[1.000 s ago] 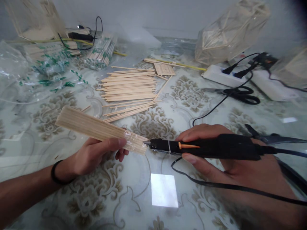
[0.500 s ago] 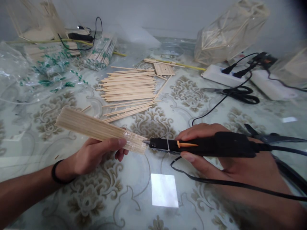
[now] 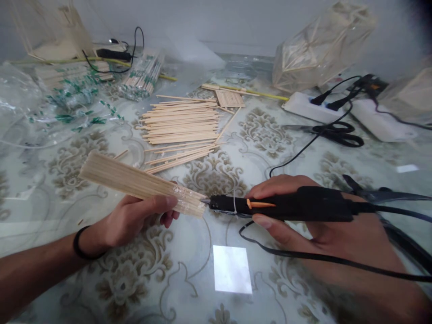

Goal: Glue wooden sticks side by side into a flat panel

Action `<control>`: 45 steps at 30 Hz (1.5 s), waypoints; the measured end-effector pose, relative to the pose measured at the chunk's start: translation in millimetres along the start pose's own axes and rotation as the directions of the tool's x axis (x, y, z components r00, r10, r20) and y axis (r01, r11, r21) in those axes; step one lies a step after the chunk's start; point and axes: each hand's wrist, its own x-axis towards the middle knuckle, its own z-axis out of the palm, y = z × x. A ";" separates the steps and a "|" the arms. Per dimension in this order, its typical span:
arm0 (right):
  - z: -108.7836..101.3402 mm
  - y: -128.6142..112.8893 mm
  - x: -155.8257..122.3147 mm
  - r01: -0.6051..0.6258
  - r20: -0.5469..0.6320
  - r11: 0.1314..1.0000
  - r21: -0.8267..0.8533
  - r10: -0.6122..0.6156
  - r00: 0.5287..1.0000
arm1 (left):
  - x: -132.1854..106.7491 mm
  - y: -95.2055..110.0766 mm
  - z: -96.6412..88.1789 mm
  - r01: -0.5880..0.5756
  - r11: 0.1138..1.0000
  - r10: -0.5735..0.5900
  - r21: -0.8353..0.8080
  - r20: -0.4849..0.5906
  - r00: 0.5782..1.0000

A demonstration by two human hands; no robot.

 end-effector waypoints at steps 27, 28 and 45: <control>-2.2 -4.8 3.3 0.037 0.079 0.993 0.109 -0.046 0.996 | -3.0 12.0 5.3 0.144 0.989 -0.142 0.023 -0.065 0.988; -1.7 -4.9 2.7 0.024 0.091 0.991 0.133 -0.037 0.995 | -2.6 12.6 5.9 0.146 0.989 -0.145 0.016 -0.055 0.988; 3.2 -4.4 2.8 -0.016 0.124 0.969 0.245 -0.015 0.992 | -1.7 16.2 7.2 0.175 0.980 -0.174 0.098 -0.012 0.985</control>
